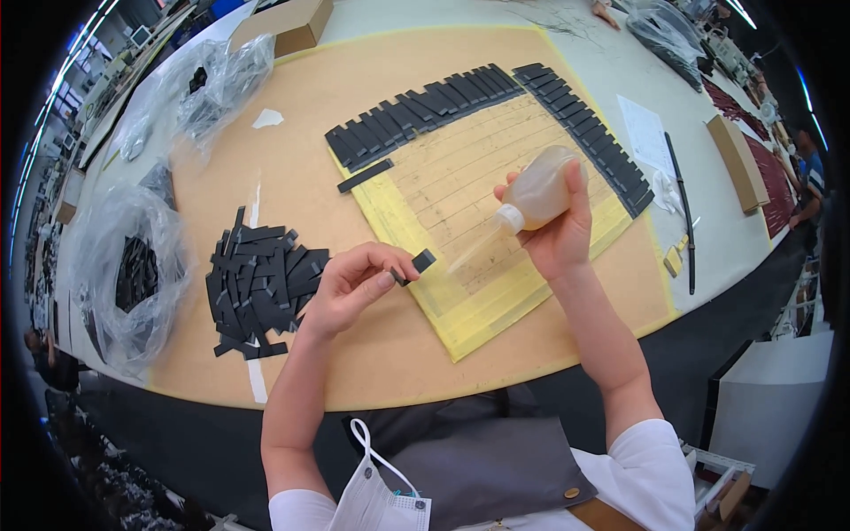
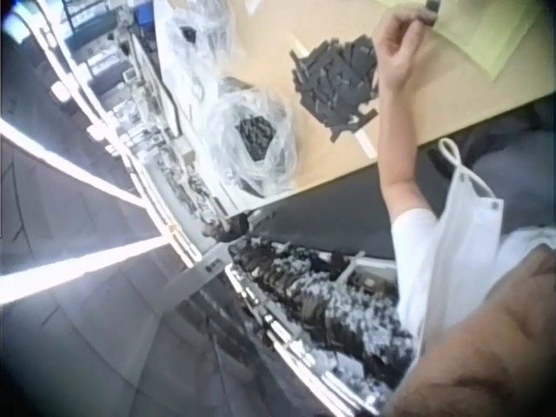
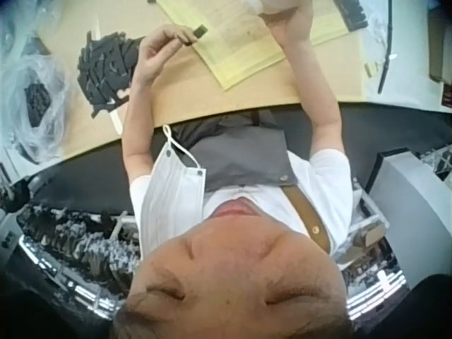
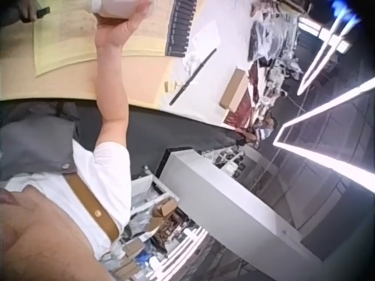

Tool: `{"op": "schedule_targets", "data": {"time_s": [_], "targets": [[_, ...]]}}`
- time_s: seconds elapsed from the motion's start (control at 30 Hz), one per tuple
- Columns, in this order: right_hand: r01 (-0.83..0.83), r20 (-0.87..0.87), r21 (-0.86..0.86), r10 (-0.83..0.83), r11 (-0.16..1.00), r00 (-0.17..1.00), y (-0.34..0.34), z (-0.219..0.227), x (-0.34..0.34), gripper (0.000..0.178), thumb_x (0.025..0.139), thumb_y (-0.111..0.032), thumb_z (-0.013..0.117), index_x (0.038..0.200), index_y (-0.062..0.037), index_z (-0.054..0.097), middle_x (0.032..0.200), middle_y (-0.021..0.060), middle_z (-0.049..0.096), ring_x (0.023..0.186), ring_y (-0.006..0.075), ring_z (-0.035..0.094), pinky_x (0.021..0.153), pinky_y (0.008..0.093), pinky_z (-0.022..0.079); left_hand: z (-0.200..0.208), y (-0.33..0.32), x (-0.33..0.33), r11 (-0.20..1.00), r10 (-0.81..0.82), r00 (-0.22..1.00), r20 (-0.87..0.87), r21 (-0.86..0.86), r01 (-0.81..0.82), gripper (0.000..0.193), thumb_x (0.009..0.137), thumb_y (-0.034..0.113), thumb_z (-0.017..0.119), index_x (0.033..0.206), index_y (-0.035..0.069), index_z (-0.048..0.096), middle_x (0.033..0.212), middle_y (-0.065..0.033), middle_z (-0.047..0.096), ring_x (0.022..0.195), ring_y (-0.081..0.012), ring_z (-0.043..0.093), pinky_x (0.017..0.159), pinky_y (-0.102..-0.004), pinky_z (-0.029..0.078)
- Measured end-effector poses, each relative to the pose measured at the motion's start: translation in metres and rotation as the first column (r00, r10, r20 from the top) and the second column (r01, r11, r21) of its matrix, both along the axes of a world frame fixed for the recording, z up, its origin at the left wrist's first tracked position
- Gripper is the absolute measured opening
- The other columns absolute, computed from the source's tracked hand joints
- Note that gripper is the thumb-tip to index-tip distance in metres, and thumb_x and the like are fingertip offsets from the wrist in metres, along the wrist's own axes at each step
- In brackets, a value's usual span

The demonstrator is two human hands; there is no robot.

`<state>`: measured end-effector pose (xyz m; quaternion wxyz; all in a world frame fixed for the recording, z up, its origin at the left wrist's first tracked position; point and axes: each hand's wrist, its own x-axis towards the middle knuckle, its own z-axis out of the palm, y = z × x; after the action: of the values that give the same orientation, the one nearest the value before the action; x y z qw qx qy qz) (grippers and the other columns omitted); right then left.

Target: Applying adhesive to small leather straps and arranging them on a templates/working surface for assembly.

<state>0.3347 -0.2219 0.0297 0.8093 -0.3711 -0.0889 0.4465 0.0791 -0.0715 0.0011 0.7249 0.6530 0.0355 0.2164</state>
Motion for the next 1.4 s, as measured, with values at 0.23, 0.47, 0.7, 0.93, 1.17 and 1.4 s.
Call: {"op": "schedule_targets", "data": {"time_s": [0.23, 0.47, 0.7, 0.93, 1.17, 1.4], "targets": [[0.102, 0.248, -0.049, -0.087, 0.994, 0.965, -0.001, 0.001, -0.010, 0.086, 0.084, -0.066, 0.069, 0.140, -0.0094, 0.036, 0.118, 0.0177, 0.060, 0.107, 0.0369, 0.067, 0.092, 0.0453, 0.057, 0.000, 0.000, -0.003, 0.998, -0.035, 0.998, 0.045, 0.061, 0.032, 0.012, 0.099, 0.011, 0.061, 0.101, -0.001, 0.062, 0.102, -0.0121, 0.069, 0.105, -0.0210, 0.062, 0.094, -0.0352, 0.049], [0.098, 0.316, -0.062, -0.073, 0.993, 0.946, -0.002, -0.005, -0.010, 0.086, 0.084, -0.064, 0.069, 0.140, -0.0085, 0.036, 0.120, 0.0180, 0.060, 0.108, 0.0365, 0.067, 0.095, 0.0447, 0.056, 0.000, -0.001, -0.003, 0.996, -0.045, 0.998, 0.031, 0.074, 0.043, 0.009, 0.097, 0.008, 0.061, 0.100, -0.001, 0.061, 0.101, -0.0126, 0.069, 0.102, -0.0214, 0.063, 0.094, -0.0357, 0.049], [0.084, 0.345, -0.065, -0.056, 0.994, 0.937, -0.002, -0.004, -0.012, 0.085, 0.086, -0.064, 0.068, 0.140, -0.0067, 0.037, 0.120, 0.0176, 0.061, 0.109, 0.0356, 0.067, 0.095, 0.0433, 0.056, 0.000, 0.000, -0.002, 0.996, -0.058, 0.998, 0.024, 0.075, 0.056, 0.009, 0.097, 0.007, 0.060, 0.100, -0.001, 0.061, 0.101, -0.0124, 0.069, 0.102, -0.0209, 0.063, 0.095, -0.0355, 0.048], [0.058, 0.390, -0.081, -0.022, 0.995, 0.921, -0.005, -0.007, -0.008, 0.083, 0.086, -0.063, 0.067, 0.139, -0.0067, 0.038, 0.119, 0.0178, 0.061, 0.107, 0.0358, 0.068, 0.094, 0.0440, 0.056, -0.001, -0.001, -0.002, 0.996, -0.051, 0.998, 0.030, 0.077, 0.048, 0.010, 0.097, 0.009, 0.061, 0.100, -0.001, 0.061, 0.101, -0.0119, 0.069, 0.101, -0.0204, 0.063, 0.096, -0.0356, 0.048], [0.052, 0.315, -0.065, -0.029, 0.997, 0.949, -0.003, -0.003, -0.008, 0.081, 0.086, -0.062, 0.068, 0.138, -0.0074, 0.038, 0.119, 0.0182, 0.061, 0.108, 0.0361, 0.068, 0.095, 0.0439, 0.055, -0.001, 0.000, -0.002, 0.997, -0.044, 0.998, 0.034, 0.070, 0.042, 0.011, 0.098, 0.010, 0.061, 0.100, -0.001, 0.062, 0.101, -0.0120, 0.069, 0.101, -0.0201, 0.063, 0.095, -0.0351, 0.049], [0.080, 0.340, -0.093, -0.044, 0.992, 0.939, -0.003, -0.003, -0.005, 0.081, 0.086, -0.063, 0.067, 0.137, -0.0068, 0.038, 0.118, 0.0185, 0.061, 0.107, 0.0358, 0.068, 0.094, 0.0437, 0.056, -0.001, 0.001, -0.002, 0.997, -0.045, 0.998, 0.050, 0.069, 0.041, 0.011, 0.098, 0.010, 0.062, 0.100, -0.001, 0.062, 0.103, -0.0121, 0.069, 0.102, -0.0197, 0.063, 0.094, -0.0344, 0.049]]}}
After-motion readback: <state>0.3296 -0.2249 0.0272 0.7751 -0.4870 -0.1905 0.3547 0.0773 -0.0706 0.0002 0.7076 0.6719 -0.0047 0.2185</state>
